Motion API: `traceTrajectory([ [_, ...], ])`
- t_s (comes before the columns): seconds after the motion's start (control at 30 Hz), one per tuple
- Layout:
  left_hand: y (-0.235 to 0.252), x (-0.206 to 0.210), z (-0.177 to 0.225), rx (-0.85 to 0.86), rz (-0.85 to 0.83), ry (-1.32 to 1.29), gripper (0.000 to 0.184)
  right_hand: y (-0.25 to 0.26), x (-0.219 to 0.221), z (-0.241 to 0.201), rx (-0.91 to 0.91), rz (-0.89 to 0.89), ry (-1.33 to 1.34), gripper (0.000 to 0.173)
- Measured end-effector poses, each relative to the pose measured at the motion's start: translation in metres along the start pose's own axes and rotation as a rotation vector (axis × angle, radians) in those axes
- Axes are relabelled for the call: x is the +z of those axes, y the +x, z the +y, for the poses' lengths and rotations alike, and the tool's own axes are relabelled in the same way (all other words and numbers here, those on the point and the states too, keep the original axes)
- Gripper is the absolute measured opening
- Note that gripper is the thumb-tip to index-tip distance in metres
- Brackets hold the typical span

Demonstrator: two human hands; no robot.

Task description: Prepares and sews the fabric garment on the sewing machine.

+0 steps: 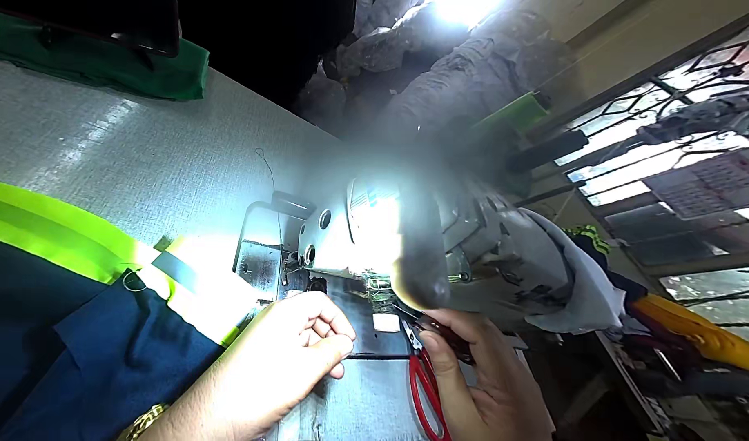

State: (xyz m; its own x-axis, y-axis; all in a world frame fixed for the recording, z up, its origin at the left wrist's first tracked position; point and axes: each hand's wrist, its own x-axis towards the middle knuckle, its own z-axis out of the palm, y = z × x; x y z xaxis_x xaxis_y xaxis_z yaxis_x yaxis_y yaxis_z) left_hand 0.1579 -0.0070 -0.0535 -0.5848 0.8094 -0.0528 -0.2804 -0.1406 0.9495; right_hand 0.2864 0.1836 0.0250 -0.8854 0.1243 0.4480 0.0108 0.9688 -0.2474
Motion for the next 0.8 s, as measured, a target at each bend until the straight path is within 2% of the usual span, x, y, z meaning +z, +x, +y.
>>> traceTrajectory([
  [0.1, 0.0, 0.0, 0.0, -0.014, -0.003, -0.025, 0.007, -0.005, 0.0, 0.005, 0.02, -0.01, -0.02, 0.02],
  [0.23, 0.0, 0.001, -0.001, 0.001, 0.001, -0.043, 0.008, -0.005, -0.005, 0.004, 0.032, 0.02, 0.081, 0.02],
  [0.5, 0.001, -0.004, 0.0, -0.047, 0.005, -0.094, 0.011, -0.008, 0.013, 0.013, -0.015, 0.03, 0.045, 0.019],
  [0.6, 0.002, -0.005, -0.003, -0.02, -0.007, -0.076, 0.013, -0.009, 0.014, 0.011, 0.012, 0.087, 0.093, 0.02],
  [0.8, 0.0, -0.008, 0.0, -0.1, -0.008, -0.056, 0.014, -0.005, 0.026, 0.01, 0.032, 0.119, 0.138, 0.02],
])
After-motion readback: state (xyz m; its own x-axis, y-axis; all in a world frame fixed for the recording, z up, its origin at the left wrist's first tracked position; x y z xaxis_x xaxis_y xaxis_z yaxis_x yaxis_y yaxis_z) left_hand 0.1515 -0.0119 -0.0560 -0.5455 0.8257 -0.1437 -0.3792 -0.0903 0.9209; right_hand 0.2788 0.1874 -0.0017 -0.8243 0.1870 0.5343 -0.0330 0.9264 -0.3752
